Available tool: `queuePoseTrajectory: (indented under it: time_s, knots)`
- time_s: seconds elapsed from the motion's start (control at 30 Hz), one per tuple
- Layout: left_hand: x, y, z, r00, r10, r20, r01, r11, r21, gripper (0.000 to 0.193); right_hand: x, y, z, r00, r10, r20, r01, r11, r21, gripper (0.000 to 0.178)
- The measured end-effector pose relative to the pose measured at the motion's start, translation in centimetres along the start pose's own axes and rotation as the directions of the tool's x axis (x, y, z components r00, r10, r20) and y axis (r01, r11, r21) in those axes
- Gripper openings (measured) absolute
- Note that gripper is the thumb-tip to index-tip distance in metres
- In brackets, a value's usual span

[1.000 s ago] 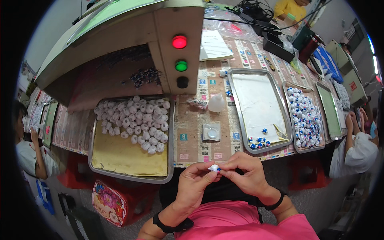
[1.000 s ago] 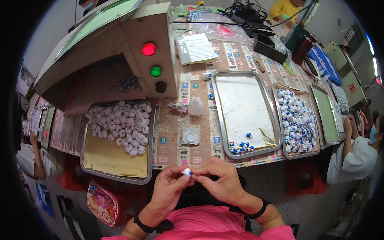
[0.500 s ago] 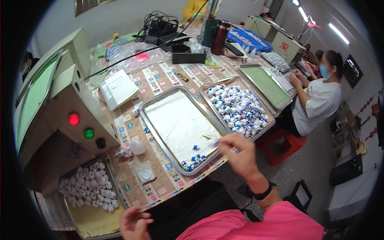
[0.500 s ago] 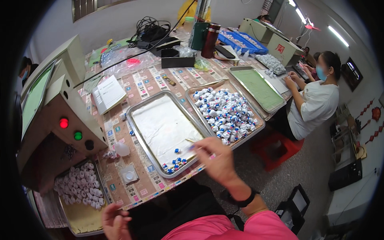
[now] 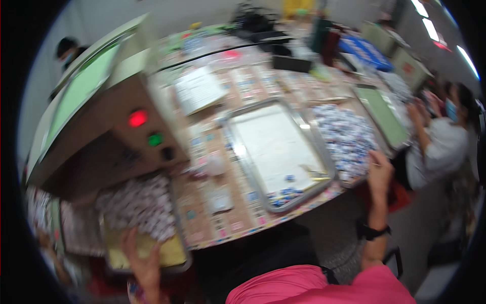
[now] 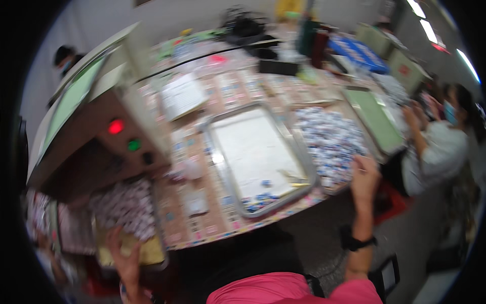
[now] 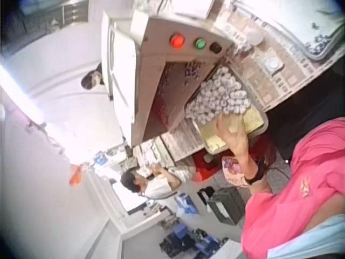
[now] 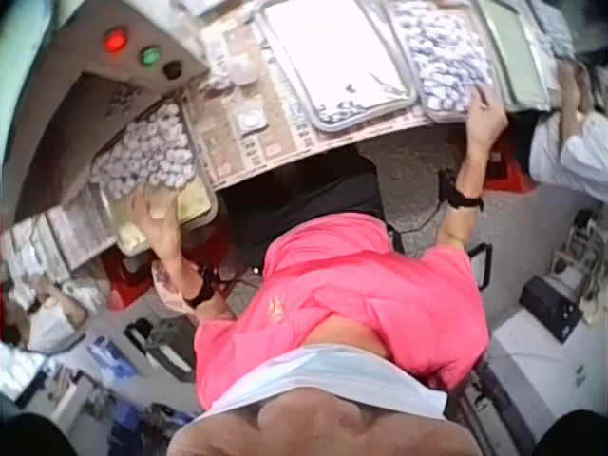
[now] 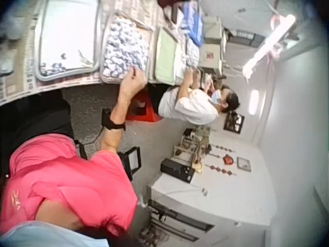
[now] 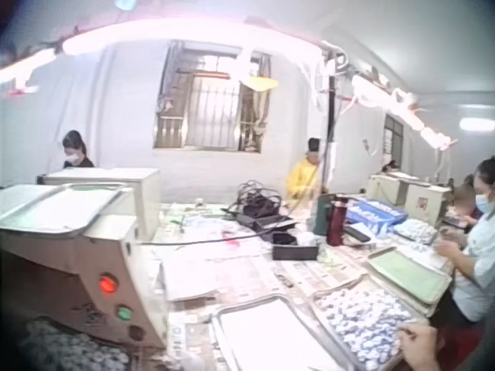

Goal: Assembling blue and white plastic components into small spherical units at a factory workstation.

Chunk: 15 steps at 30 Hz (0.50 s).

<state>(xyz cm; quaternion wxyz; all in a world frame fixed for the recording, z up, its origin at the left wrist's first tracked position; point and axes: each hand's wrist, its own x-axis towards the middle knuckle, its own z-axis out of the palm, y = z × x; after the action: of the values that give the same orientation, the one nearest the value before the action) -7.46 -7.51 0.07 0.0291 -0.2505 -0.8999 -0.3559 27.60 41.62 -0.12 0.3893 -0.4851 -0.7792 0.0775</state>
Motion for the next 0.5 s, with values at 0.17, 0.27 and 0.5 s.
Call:
queuePoseTrajectory:
  time_s: [0.17,0.27,0.5]
  knots:
    - [2.2,1.1,1.4,0.996,0.086,0.008,-0.086,0.98,0.177,0.098,-2.0,-2.0,-2.4,0.996,0.017,0.083,-0.027,0.993,0.117,0.015]
    - [2.6,0.2,1.3,0.997,0.074,0.034,-0.079,0.973,0.215,0.105,-3.5,-5.3,-1.2,0.967,-0.055,0.25,-0.04,0.932,0.361,0.014]
    - [2.4,1.8,1.7,0.984,0.118,0.135,-0.148,0.96,0.239,0.081,-6.6,-14.8,0.8,0.893,-0.296,0.34,0.106,0.871,0.48,0.008]
